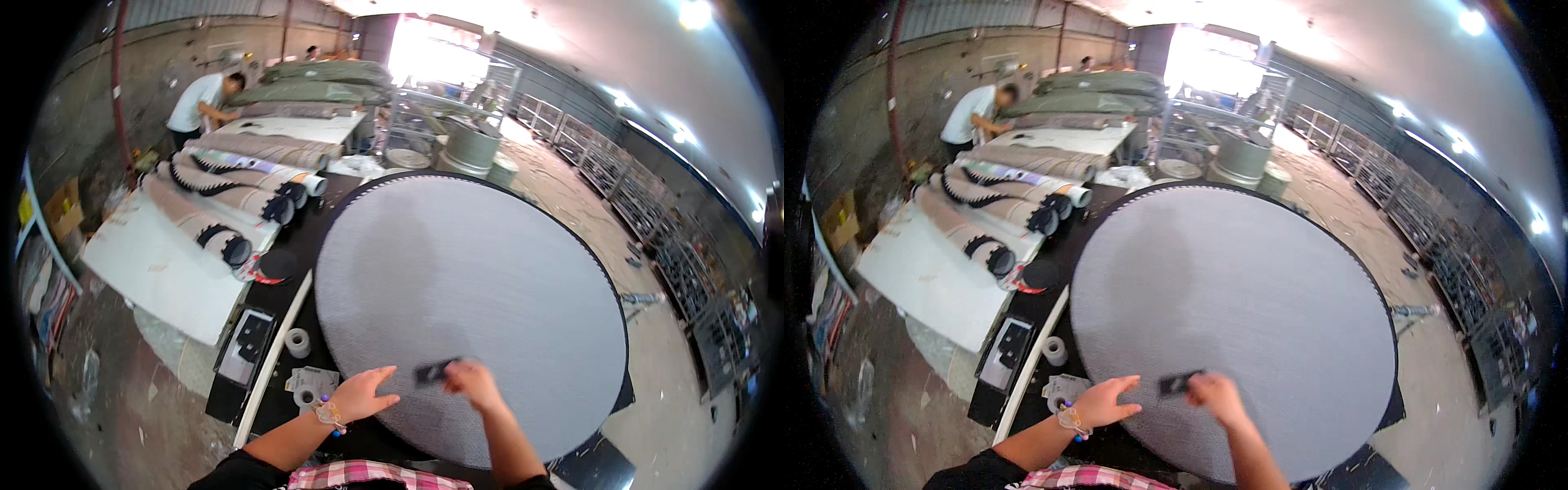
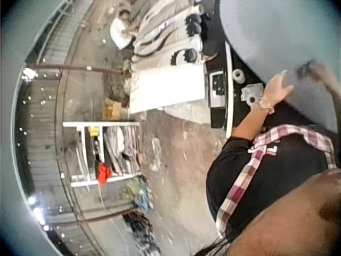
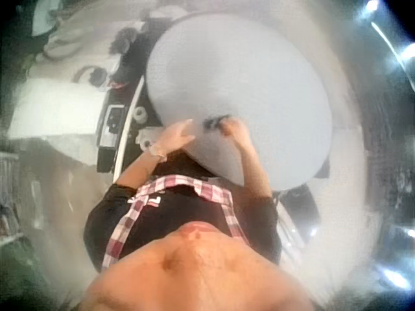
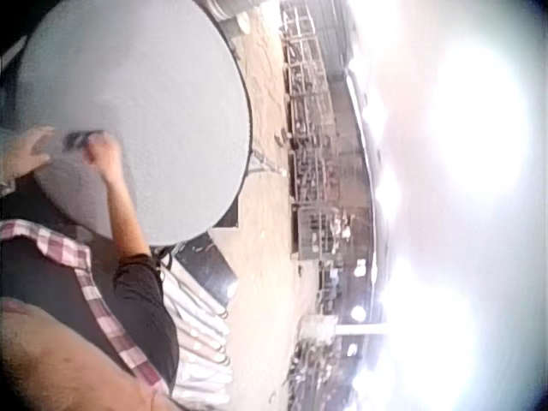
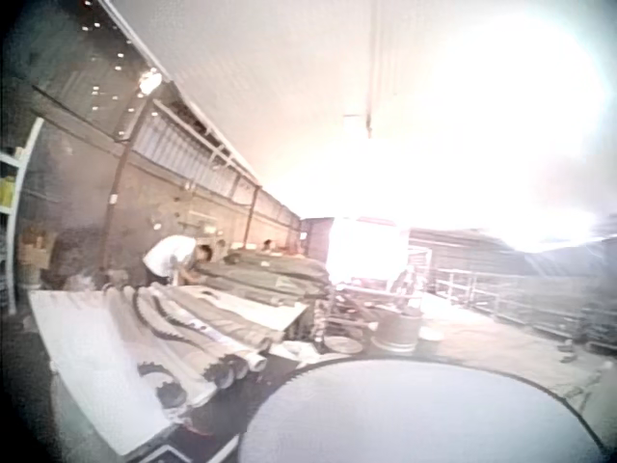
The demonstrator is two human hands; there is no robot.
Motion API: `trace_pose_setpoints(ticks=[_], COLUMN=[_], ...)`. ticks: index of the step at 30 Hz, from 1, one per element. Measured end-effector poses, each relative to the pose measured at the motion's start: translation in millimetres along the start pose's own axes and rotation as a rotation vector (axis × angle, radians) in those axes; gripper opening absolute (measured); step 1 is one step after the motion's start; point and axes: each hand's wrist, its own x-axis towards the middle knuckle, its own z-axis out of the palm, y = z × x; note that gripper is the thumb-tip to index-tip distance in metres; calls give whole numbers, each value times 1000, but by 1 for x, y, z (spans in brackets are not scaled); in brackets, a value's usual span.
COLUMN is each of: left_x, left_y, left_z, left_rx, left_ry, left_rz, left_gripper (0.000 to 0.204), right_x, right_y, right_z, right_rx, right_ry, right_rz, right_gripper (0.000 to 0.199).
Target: The person rolls up circular rugs and secures them with adhesive tape and labels.
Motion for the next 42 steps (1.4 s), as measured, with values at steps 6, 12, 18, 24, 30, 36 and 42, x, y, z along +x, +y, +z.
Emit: trace_pose_setpoints(ticks=[6, 12, 18, 24, 30, 36, 42], left_x=[-12, -3, 59, 128, 98, 51, 87], left_y=[32, 22, 85, 21, 4, 29, 24], left_z=[67, 64, 42, 55, 79, 82, 68], left_rx=[700, 562, 729, 326, 544, 774, 755], left_ry=[-544, -404, 84, -451, -113, 170, 81], left_rz=[462, 513, 373, -127, 337, 489, 487], left_gripper=[69, 52, 29, 47, 33, 61, 39], right_x=[-48, -184, -186, -90, -109, -142, -113], right_y=[50, 131, 151, 112, 122, 114, 113], right_z=[-73, -60, -97, -132, -113, -86, -115], right_rx=[-545, -930, -862, -525, -1147, -1192, -1147], right_ry=[162, 223, 564, 319, 619, 695, 676], right_rz=[-42, -419, -362, 189, -442, -485, -563], right_gripper=[55, 53, 34, 32, 20, 53, 36])
